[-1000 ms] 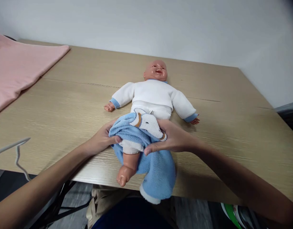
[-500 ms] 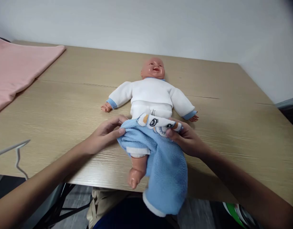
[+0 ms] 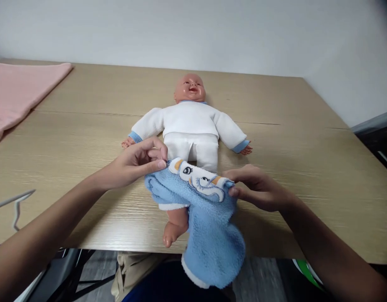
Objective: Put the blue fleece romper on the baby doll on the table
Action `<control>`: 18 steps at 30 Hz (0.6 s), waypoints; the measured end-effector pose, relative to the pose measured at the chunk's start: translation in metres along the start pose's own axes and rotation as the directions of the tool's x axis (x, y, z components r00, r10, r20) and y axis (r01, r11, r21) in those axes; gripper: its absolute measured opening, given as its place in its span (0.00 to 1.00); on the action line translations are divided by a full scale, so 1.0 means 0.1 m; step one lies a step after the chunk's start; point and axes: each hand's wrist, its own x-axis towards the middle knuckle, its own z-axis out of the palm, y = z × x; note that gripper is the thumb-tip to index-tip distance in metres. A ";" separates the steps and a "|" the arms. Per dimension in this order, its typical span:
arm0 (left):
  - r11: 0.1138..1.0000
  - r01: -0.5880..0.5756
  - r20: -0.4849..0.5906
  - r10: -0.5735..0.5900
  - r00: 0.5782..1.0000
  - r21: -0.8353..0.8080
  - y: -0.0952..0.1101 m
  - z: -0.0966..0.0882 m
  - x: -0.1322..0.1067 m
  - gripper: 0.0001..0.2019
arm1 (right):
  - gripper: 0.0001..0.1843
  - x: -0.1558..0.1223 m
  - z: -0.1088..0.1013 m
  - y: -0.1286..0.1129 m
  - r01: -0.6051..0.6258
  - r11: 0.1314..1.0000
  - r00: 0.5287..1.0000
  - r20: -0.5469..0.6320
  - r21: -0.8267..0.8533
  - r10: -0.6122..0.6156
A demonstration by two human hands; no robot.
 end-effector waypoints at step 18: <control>0.963 0.112 0.165 -0.073 0.984 -0.243 -0.43 -0.02 0.06 0.15 | 0.26 0.10 0.19 0.25 -0.135 0.889 0.730 -0.563 0.437 0.388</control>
